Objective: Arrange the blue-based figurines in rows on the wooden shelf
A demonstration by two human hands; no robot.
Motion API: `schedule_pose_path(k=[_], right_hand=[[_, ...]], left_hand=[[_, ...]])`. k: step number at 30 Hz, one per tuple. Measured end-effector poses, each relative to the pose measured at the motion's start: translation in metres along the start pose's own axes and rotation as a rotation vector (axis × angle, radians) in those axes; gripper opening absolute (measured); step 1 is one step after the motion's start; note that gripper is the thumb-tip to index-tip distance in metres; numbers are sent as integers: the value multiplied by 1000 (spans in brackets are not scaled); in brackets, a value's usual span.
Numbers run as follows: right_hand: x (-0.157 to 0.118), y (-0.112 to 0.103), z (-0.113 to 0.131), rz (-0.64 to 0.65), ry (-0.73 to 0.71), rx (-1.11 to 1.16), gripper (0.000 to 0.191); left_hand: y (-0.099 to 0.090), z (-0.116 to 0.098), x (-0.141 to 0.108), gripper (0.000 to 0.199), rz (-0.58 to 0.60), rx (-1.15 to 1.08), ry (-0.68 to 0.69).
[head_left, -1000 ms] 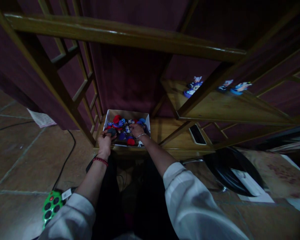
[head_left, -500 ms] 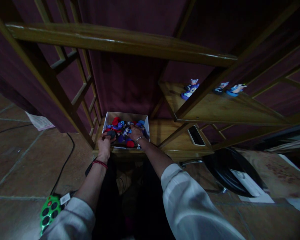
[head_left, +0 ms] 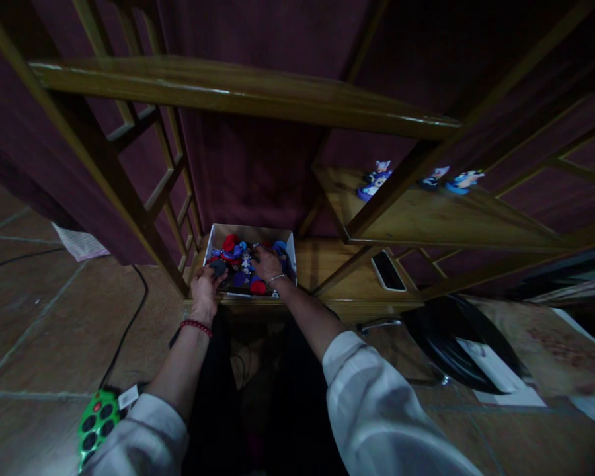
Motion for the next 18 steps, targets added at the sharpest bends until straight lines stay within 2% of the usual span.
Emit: schedule_pose_path(k=[3, 6, 8, 12, 18], right_hand=[[-6, -2, 11, -83, -115, -47, 22], [-12, 11, 29, 18, -353, -80, 17], [-15, 19, 38, 80, -434, -105, 20], [-14, 25, 44, 82, -390, -163, 29], [-9, 25, 50, 145, -297, -286, 28]], left_hand=[[0, 0, 0, 13, 6, -2, 8], [0, -1, -1, 12, 6, 3, 18], [0, -1, -1, 11, 9, 12, 13], [0, -2, -1, 12, 13, 15, -4], [0, 0, 0, 8, 29, 11, 13]])
Point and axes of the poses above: each hand's wrist, its own x-axis towards the middle knuckle, its own y-axis out of the palm, z = x × y, the point moved 5 cm from there along x, towards the middle knuckle, and after that the axes turned 8 degrees about z, right-handed, at the moved point
